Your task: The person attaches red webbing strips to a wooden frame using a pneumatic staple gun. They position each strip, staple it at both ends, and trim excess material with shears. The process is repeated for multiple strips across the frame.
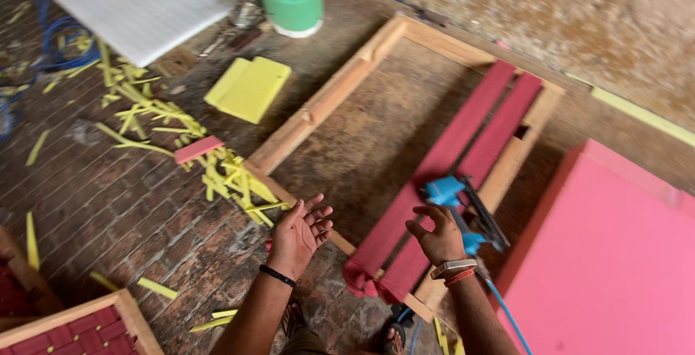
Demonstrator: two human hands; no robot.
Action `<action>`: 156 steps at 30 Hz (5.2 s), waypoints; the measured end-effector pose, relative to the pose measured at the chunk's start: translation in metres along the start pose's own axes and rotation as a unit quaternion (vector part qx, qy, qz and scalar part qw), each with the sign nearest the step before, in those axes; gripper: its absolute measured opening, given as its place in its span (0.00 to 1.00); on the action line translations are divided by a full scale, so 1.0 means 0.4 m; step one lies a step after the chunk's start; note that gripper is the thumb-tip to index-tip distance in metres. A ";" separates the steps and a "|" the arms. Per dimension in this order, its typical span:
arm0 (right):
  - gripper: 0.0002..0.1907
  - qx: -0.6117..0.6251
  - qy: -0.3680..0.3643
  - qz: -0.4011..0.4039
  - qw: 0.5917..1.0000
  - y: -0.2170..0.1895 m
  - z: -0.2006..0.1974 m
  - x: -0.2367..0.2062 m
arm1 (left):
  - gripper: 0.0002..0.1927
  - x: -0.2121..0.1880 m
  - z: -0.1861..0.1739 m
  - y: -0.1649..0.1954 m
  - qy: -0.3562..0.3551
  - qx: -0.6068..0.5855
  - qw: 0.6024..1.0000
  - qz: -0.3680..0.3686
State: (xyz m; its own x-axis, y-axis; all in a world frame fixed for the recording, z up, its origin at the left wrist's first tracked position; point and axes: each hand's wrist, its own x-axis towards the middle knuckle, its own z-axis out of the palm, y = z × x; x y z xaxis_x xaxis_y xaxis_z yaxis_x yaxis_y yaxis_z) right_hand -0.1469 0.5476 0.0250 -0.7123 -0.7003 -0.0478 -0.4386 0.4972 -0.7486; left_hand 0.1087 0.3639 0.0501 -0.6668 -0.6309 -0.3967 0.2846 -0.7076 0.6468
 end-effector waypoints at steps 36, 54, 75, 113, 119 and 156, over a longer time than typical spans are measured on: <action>0.19 0.228 -0.112 0.033 0.967 -1.309 1.632 1.100 | 0.31 0.693 -1.198 1.664 0.122 -0.051 0.991 -0.008; 0.20 0.032 -0.113 -0.046 0.992 -2.140 2.253 1.832 | 0.28 1.547 -1.760 2.784 0.008 0.057 0.995 0.083; 0.57 -0.452 -0.234 0.138 0.850 -2.145 3.050 2.342 | 0.44 3.010 -2.261 3.676 0.329 0.709 0.616 0.096; 0.17 0.600 0.361 0.111 0.706 -1.979 1.984 0.181 | 0.07 0.598 -1.215 1.705 -0.708 0.218 0.625 -0.246; 0.16 0.464 0.498 0.218 0.699 -1.851 1.890 -0.153 | 0.07 0.306 -1.098 1.430 -0.790 0.186 0.482 -0.329; 0.32 0.364 0.120 0.295 0.875 -0.031 0.341 -1.028 | 0.53 -0.025 -0.272 -0.484 -0.303 0.583 0.720 -0.222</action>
State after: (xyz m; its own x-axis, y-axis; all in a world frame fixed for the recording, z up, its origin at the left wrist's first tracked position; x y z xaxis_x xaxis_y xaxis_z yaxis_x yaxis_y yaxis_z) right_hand 0.2264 0.7595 -0.0361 -0.8303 -0.2601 -0.4929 0.4474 0.2161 -0.8678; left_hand 0.1352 0.4725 -0.1421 -0.7928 0.0806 -0.6042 -0.5855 0.1751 0.7916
